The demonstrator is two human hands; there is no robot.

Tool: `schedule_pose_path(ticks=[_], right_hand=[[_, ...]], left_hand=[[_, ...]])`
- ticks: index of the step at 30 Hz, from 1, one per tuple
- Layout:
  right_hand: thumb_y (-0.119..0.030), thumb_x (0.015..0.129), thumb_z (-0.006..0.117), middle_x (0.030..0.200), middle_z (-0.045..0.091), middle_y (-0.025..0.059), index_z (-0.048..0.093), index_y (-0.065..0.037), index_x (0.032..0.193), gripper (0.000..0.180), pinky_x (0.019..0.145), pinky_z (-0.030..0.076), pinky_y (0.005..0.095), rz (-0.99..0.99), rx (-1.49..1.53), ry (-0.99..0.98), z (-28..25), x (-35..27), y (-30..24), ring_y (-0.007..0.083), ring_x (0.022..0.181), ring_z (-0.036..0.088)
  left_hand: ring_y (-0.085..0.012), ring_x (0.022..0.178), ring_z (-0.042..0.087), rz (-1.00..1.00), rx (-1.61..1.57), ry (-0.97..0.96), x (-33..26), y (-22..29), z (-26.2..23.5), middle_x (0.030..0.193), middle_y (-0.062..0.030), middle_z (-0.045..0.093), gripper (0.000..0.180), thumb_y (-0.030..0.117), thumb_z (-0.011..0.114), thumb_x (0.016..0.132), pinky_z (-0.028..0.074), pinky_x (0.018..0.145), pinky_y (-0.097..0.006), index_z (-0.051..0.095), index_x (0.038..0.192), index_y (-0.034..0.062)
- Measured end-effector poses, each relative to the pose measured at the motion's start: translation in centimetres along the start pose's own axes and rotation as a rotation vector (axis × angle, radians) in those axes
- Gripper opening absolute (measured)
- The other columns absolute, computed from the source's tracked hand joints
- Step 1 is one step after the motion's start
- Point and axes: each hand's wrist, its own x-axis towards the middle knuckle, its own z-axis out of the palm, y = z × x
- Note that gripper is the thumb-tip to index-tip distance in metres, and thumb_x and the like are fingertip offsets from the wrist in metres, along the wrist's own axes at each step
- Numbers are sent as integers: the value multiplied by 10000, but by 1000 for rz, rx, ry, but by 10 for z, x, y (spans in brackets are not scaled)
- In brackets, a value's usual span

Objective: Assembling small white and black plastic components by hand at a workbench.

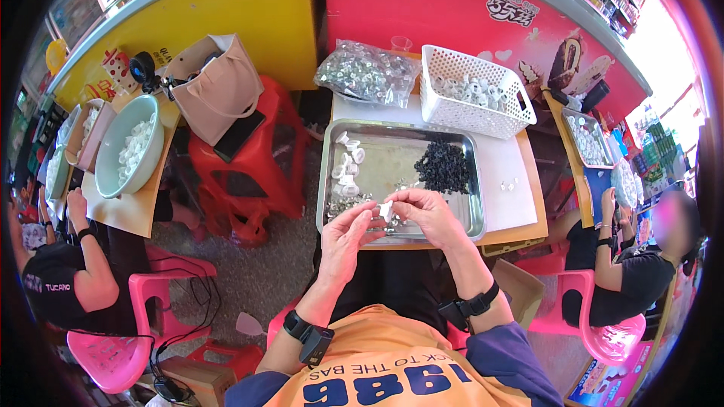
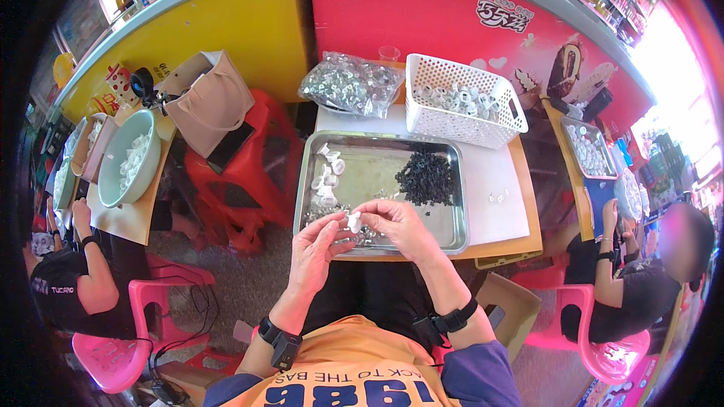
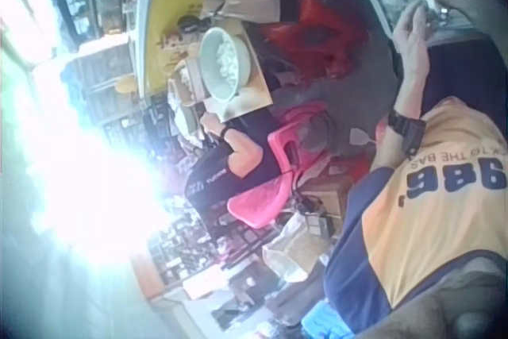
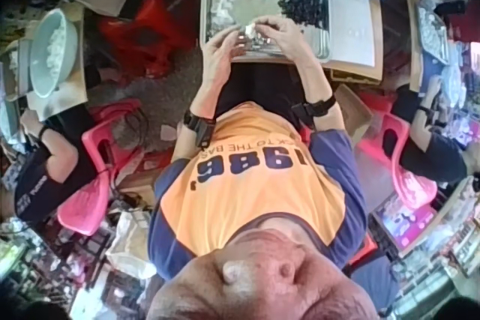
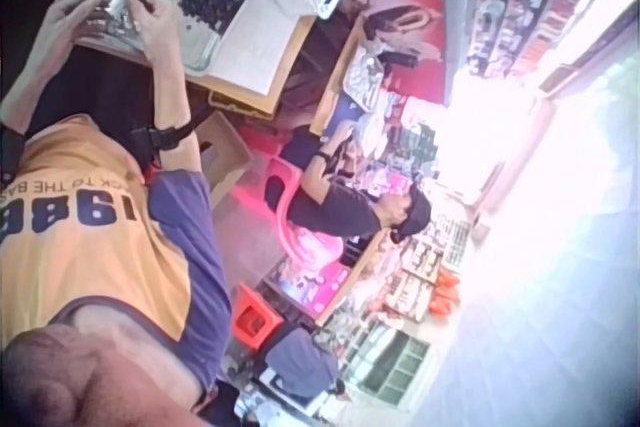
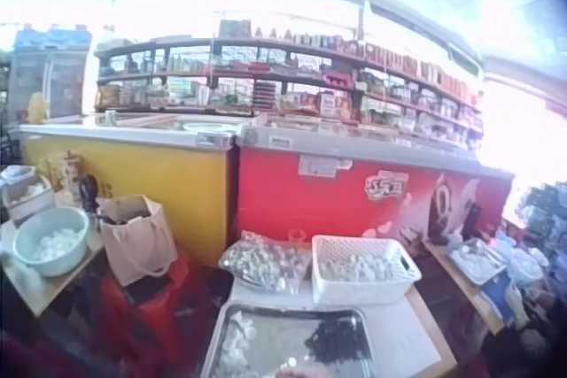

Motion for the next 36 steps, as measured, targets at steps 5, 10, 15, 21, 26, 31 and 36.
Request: schedule_pose_path(ticks=[5, 10, 15, 21, 26, 31, 36], right_hand=[[-119, 896, 601, 891, 643, 34, 660, -9, 1022, 178, 754, 462, 243, -139, -371, 25, 7, -14, -7, 86, 833, 570], [-99, 864, 622, 921, 660, 48, 674, -25, 1012, 173, 710, 478, 241, -191, -452, 398, -45, -13, -13, 76, 793, 582], [-88, 835, 635, 846, 636, 53, 678, -38, 944, 128, 671, 479, 257, -227, -717, 405, -60, -25, -12, 125, 730, 594], [-144, 769, 654, 832, 585, 109, 638, -59, 855, 122, 730, 479, 378, -306, -1028, 69, -40, -21, 24, 291, 843, 593], [-153, 764, 660, 862, 587, 112, 610, -50, 859, 148, 734, 476, 388, -189, -1074, 102, -30, -17, 32, 303, 840, 591], [-139, 766, 655, 857, 580, 117, 588, -37, 824, 135, 732, 470, 395, -179, -1079, 88, -37, -18, 36, 309, 839, 588], [-125, 796, 664, 783, 640, 100, 622, -6, 864, 143, 678, 479, 316, 43, -757, 124, -38, -26, 13, 193, 734, 618]], left_hand=[[-194, 894, 650, -60, 22, -32, 0, -5, 1, 1043, -122, 635, 272, 54, 597, 890, 569, 781, -311, 585, 1146, -38], [-232, 925, 651, -163, -142, 1, -1, -4, -14, 1057, -143, 633, 298, 54, 582, 897, 571, 799, -311, 553, 1174, -52], [-252, 947, 648, -172, -196, 35, 0, -6, -24, 1065, -131, 636, 318, 75, 580, 902, 564, 817, -314, 540, 1192, -49], [-264, 936, 653, -188, -203, 46, 1, -7, -22, 1042, -146, 638, 317, 76, 582, 902, 578, 786, -313, 539, 1189, -52], [-269, 927, 656, -198, -215, 49, 1, -6, -24, 1035, -153, 637, 314, 72, 577, 903, 585, 769, -313, 538, 1188, -53], [-263, 922, 658, -202, -218, 44, 0, -6, -21, 1032, -152, 639, 314, 73, 574, 906, 587, 763, -312, 535, 1191, -51], [-253, 886, 669, -238, -192, 35, 0, -2, -22, 1015, -147, 650, 316, 84, 583, 902, 590, 744, -306, 541, 1188, -45]])
